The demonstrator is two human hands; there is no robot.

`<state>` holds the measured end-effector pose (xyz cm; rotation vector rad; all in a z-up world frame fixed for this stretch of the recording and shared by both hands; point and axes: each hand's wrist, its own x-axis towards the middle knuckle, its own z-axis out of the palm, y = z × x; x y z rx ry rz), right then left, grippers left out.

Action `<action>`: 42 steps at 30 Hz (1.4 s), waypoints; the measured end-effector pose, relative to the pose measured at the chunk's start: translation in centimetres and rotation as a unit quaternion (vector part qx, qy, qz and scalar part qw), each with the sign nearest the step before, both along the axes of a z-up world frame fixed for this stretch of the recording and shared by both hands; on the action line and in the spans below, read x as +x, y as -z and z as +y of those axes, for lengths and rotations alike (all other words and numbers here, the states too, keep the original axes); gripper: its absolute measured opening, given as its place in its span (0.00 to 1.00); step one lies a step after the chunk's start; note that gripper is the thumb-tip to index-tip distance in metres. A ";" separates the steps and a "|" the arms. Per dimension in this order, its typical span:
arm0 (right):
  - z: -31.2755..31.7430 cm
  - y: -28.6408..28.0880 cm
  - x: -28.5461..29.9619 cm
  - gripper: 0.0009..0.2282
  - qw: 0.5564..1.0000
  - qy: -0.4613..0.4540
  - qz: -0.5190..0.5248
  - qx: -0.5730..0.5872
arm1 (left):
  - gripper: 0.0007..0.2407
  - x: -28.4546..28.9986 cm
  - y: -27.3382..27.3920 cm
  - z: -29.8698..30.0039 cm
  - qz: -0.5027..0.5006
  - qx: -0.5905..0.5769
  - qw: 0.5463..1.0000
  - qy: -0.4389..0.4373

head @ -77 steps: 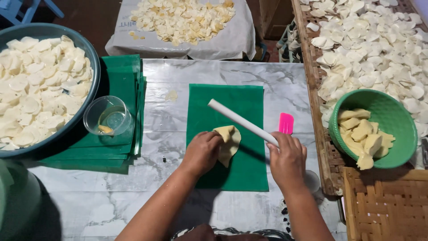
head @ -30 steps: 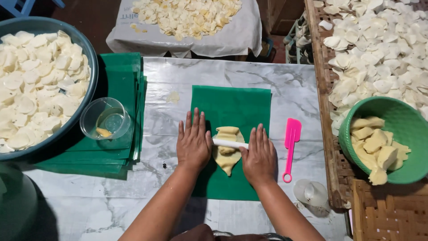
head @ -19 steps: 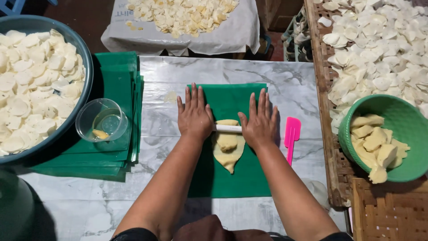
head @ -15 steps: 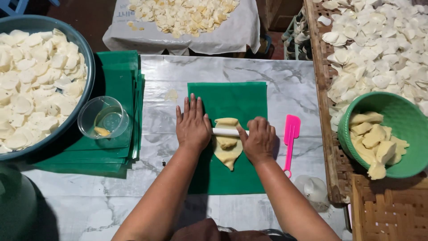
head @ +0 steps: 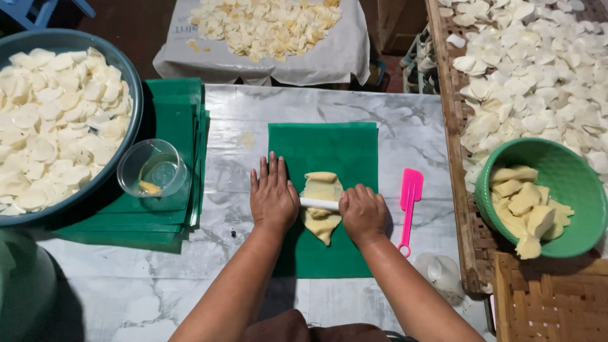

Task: Flattening a piece of dough using a small rolling pin on a green mat.

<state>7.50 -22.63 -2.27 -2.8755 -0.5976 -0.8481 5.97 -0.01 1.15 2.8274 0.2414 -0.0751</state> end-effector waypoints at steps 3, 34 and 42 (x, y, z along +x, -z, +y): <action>1.6 -1.9 1.7 0.08 0.999 0.040 0.004 0.013 | 0.28 2.2 -0.5 0.5 0.015 0.006 1.000 -0.004; -0.4 -3.2 -4.4 0.28 0.992 -0.019 0.125 0.018 | 0.33 -7.6 0.1 -2.4 -0.100 0.032 0.994 -0.001; -4.0 -2.8 -3.4 0.15 0.981 -0.005 0.180 0.065 | 0.39 -10.1 1.1 0.6 0.004 0.021 0.994 0.109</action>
